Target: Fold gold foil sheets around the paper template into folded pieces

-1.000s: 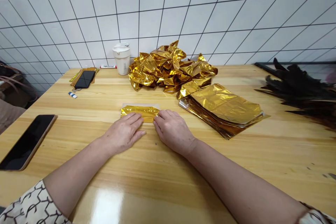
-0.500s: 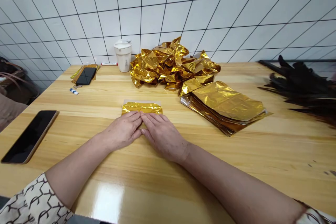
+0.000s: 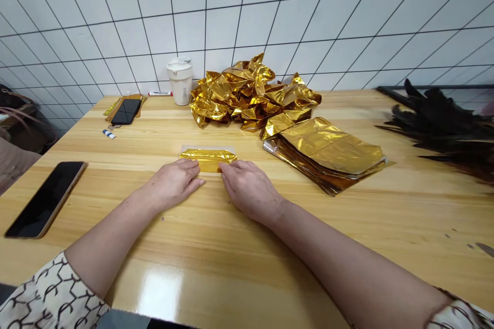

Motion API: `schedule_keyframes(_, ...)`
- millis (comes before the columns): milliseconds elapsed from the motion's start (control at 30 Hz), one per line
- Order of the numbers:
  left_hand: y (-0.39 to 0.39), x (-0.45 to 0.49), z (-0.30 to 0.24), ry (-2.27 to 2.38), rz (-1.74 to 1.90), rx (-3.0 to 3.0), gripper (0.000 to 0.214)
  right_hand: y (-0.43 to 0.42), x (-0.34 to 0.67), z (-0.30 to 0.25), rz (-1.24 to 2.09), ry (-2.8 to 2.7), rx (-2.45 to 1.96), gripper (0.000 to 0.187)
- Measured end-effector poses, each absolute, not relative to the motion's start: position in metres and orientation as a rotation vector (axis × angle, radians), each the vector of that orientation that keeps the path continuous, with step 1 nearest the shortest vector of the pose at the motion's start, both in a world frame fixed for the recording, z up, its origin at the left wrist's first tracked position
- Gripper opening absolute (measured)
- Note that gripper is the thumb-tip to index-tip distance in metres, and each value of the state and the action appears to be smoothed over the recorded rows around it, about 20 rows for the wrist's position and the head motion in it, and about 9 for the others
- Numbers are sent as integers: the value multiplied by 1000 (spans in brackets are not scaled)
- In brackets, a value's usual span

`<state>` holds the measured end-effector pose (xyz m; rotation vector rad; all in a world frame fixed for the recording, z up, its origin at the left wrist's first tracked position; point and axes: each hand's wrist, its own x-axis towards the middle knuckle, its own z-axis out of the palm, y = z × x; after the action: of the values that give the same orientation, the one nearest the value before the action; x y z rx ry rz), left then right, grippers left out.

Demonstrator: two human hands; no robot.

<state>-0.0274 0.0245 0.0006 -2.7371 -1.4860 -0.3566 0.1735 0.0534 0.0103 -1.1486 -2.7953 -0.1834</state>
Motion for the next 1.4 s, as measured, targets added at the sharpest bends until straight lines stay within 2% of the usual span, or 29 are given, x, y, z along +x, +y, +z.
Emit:
schedule_keyframes(333, 27, -37, 3, -1597, -284, -2644, 30, 63, 187, 9, -453, -2749, -1199, 24)
schedule_keyframes(600, 29, -31, 3, -1704, -258, -2450, 26, 63, 186, 8, -458, -2733, -1150, 25)
schedule_keyframes(767, 31, -25, -2, -1601, -277, -2378, 22, 64, 184, 7, -422, -2743, -1117, 23)
schedule_keyframes(967, 32, -20, -7, -1531, -467, -2486, 23, 66, 180, 6, -439, -2744, -1068, 23)
schedule_keyframes(1167, 31, -14, -16, -1567, -396, -2709, 49, 67, 183, 4, -408, -2736, -1052, 23)
schedule_keyframes(1400, 34, -15, -19, -1609, -450, -2798, 55, 63, 164, 1, -89, -2622, -998, 42)
